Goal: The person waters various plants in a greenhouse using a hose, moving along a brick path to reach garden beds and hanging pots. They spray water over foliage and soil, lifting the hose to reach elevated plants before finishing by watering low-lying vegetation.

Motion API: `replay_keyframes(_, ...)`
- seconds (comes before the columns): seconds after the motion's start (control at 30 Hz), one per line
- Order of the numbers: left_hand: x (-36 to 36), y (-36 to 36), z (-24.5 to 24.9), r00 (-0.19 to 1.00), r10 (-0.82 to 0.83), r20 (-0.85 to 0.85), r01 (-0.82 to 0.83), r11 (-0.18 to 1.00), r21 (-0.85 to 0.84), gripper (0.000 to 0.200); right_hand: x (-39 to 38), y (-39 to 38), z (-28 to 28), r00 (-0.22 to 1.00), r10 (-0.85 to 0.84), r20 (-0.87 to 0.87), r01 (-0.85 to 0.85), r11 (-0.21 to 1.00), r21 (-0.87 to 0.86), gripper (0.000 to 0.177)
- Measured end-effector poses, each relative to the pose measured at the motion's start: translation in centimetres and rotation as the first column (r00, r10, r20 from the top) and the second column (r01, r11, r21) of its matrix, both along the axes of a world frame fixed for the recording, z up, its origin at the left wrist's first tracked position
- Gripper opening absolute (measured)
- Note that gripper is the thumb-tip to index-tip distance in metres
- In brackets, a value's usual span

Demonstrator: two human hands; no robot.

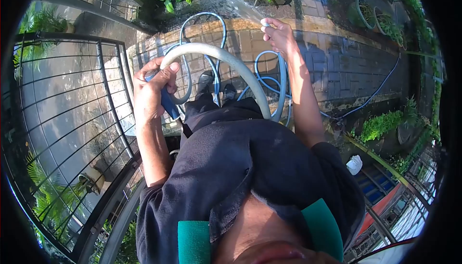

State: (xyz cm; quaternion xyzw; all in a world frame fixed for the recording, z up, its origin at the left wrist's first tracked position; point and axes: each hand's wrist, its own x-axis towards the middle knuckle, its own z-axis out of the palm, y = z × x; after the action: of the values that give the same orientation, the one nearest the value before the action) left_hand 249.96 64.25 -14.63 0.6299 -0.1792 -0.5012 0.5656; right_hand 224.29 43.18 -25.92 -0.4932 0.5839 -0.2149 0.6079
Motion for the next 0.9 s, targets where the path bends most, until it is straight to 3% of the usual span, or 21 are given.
replay_keyframes(0.4, 5.3, -1.0, -0.2, 1.000, 0.016, -0.011, -0.017, 1.000, -0.026, 0.014, 9.4, 0.8, 1.2, 0.948, 0.284, 0.143, -0.285, 0.958, -0.013, 0.028)
replay_keyframes(0.67, 7.2, -1.5, -0.8, 0.999, 0.033, -0.034, -0.034, 0.999, -0.039, 0.012, 12.1, 1.5, -0.7, 0.984, 0.169, 0.055, -0.166, 0.984, -0.060, 0.020)
replay_keyframes(0.9, 7.6, -3.1, -0.9, 0.999, -0.032, 0.012, 0.033, 0.998, -0.062, 0.013, 6.7, 0.0, -0.9, 0.984, 0.029, -0.177, -0.040, 0.998, -0.056, 0.028)
